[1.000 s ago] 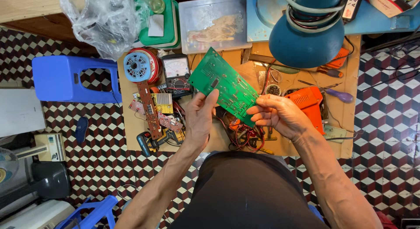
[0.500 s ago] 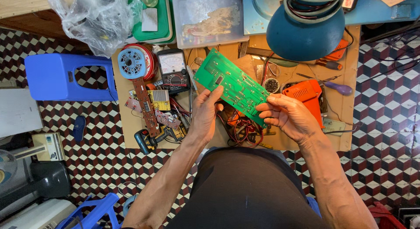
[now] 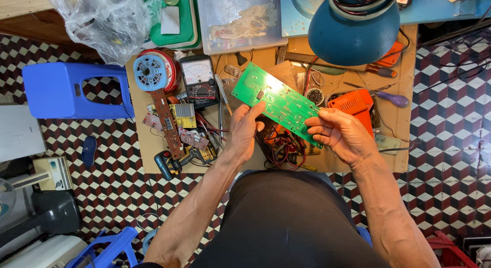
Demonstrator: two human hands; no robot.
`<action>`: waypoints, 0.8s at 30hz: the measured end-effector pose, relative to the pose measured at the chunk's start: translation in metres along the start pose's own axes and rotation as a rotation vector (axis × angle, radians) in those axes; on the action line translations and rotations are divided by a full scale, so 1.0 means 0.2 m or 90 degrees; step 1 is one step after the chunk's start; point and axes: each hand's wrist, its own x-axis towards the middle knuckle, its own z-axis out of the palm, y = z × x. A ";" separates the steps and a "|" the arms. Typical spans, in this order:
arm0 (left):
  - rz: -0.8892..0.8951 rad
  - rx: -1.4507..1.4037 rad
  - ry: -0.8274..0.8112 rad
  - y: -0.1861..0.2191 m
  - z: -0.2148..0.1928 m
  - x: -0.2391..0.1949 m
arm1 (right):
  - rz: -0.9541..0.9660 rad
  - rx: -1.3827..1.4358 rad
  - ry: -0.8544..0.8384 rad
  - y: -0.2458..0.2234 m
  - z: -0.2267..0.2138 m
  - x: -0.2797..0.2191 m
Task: The person uses pliers to trim a wire on a circuit board, then repeatedly flips and rotates the board to inspect both sides under a work lamp. The person handles the circuit board and pliers throughout the clip.
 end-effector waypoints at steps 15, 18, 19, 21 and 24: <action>0.014 -0.001 -0.051 -0.02 0.00 0.00 | -0.006 0.010 -0.005 0.03 -0.04 -0.03; 0.013 -0.003 -0.051 -0.02 0.00 0.01 | -0.004 0.013 0.001 0.03 -0.03 -0.03; 0.010 0.000 -0.052 -0.02 0.00 0.01 | -0.003 0.016 0.002 0.03 -0.03 -0.03; 0.005 0.005 -0.054 -0.02 -0.01 0.02 | -0.003 0.018 0.006 0.03 -0.03 -0.03; -0.006 0.013 -0.040 -0.03 -0.02 0.03 | -0.006 0.017 0.017 0.03 -0.03 -0.03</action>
